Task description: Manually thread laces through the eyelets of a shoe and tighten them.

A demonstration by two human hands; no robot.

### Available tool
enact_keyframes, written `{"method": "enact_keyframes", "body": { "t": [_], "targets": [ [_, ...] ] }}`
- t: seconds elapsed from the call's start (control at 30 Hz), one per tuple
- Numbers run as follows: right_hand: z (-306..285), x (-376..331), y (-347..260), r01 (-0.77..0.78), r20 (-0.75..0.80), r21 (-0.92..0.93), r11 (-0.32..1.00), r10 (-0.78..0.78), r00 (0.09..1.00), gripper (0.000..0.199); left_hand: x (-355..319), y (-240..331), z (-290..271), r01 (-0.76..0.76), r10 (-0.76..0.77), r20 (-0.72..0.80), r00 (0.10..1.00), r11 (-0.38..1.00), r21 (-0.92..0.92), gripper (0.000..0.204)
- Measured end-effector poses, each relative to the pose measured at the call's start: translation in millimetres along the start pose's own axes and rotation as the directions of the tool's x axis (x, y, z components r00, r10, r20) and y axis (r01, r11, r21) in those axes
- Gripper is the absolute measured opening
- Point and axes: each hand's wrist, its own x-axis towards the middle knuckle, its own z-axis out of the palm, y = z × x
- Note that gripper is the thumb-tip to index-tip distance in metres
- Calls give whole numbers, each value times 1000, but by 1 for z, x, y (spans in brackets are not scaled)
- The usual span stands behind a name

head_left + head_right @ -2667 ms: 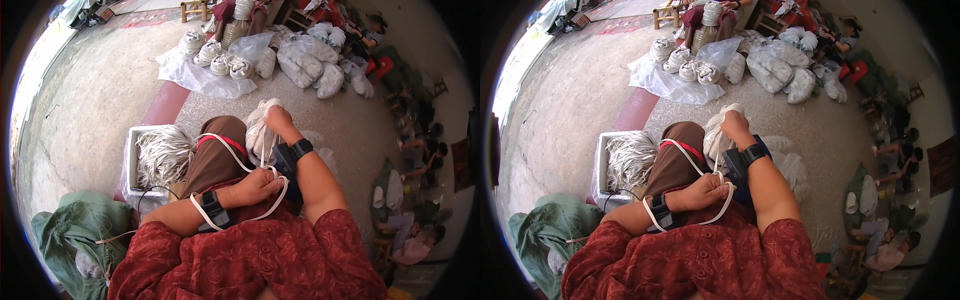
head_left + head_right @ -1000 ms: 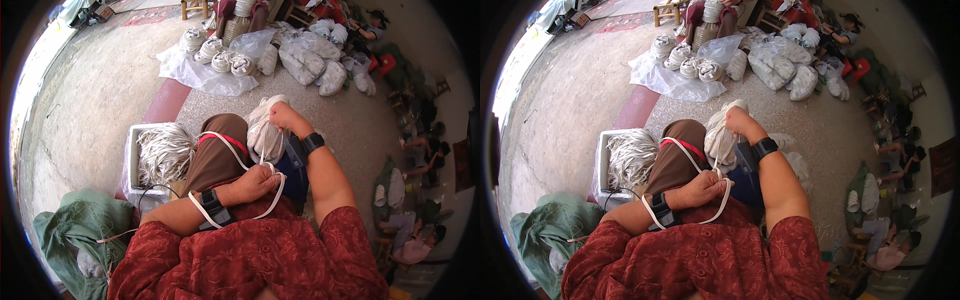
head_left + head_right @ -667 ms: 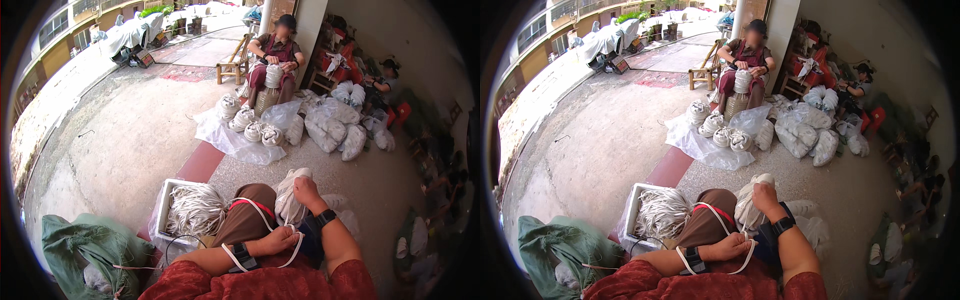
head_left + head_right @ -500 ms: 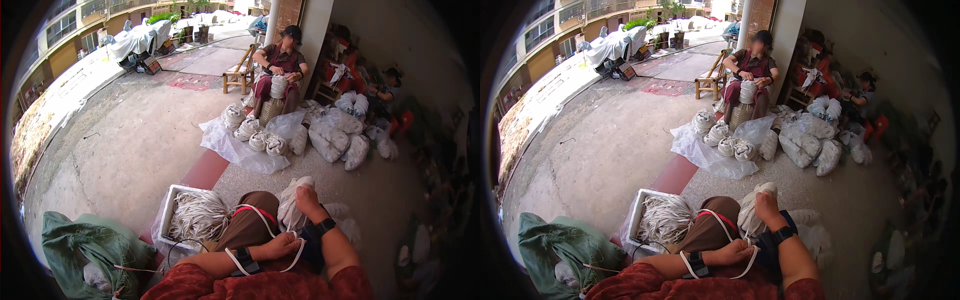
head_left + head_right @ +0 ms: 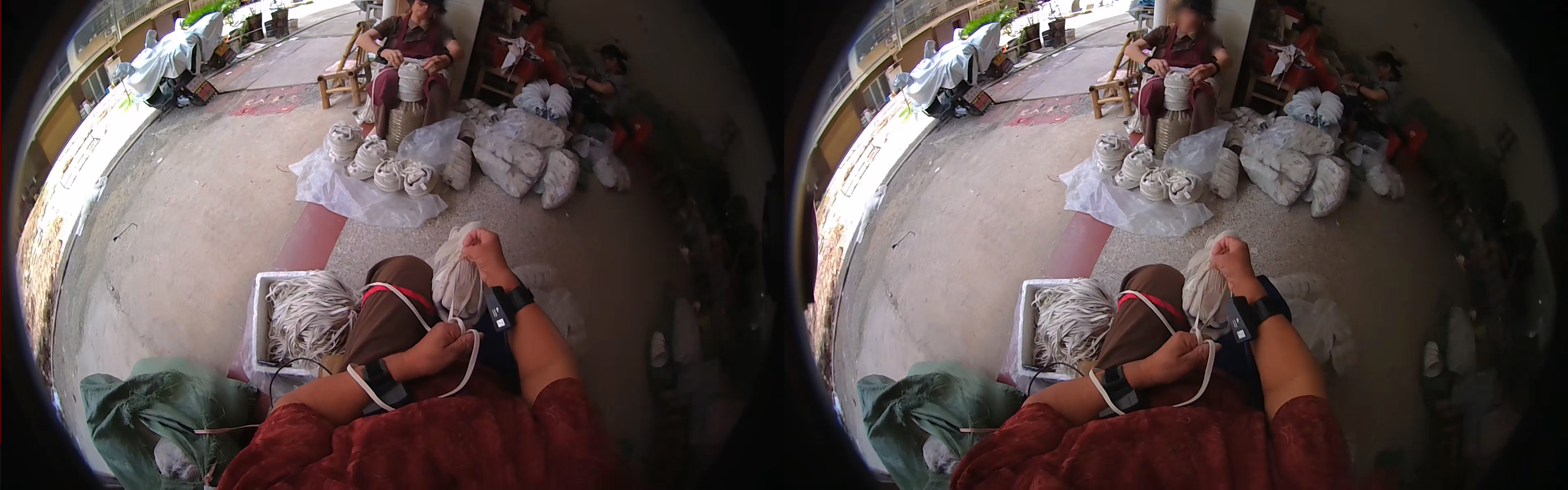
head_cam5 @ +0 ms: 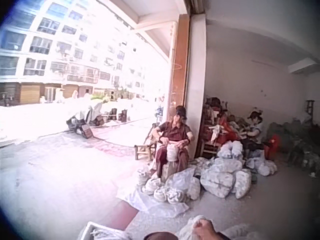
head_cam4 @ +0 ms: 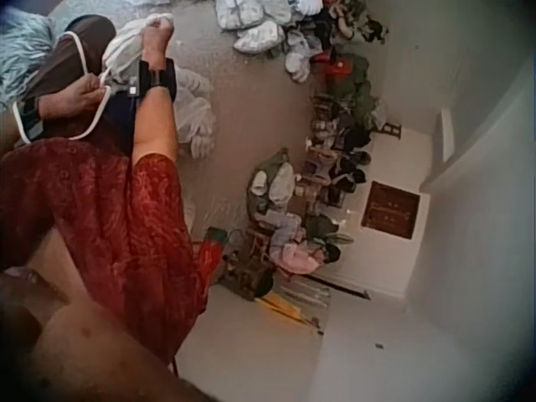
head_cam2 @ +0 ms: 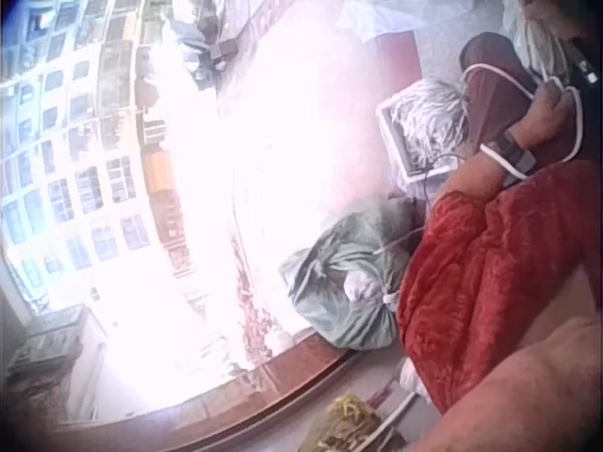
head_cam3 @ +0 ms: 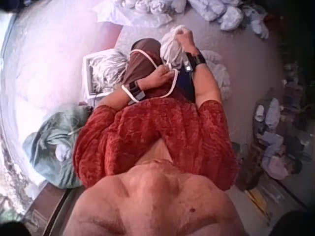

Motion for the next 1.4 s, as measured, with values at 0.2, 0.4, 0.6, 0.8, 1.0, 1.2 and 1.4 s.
{"method": "enact_keyframes", "body": {
  "t": [0.2, 0.4, 0.6, 0.8, 1.0, 1.2, 1.4],
  "targets": [
    [-9, 5, 19, -44, 75, 334, 941, 20, 997, 11, 1, 6, -5, 40, -29, 150, 988, 996, -74, 42],
    [-9, 1, 24, 73, 90, -99, 992, -65, 994, 11, -3, 17, 15, 259, -81, 484, 871, 913, -314, 39],
    [-7, -10, 14, 1, 45, 100, 995, -5, 999, 10, -10, 23, 25, 67, 21, 332, 943, 965, -252, 37],
    [-23, -67, 4, 395, -102, -42, 918, -398, 912, 4, -9, 51, 2, -73, 82, 208, 975, 996, -48, 34],
    [-20, -128, 22, 730, 363, -421, 538, -638, 679, 13, 6, 74, 6, -432, 390, 206, 898, 870, 237, 28],
    [-2, -121, 11, 695, 96, -473, 542, -752, 652, 26, 11, 78, 14, -461, 296, 581, 758, 874, 156, 28],
    [-45, -146, 3, 642, 192, -563, 520, -673, 714, 8, -2, 85, -12, -255, 218, 373, 902, 965, 54, 26]
  ]
}}
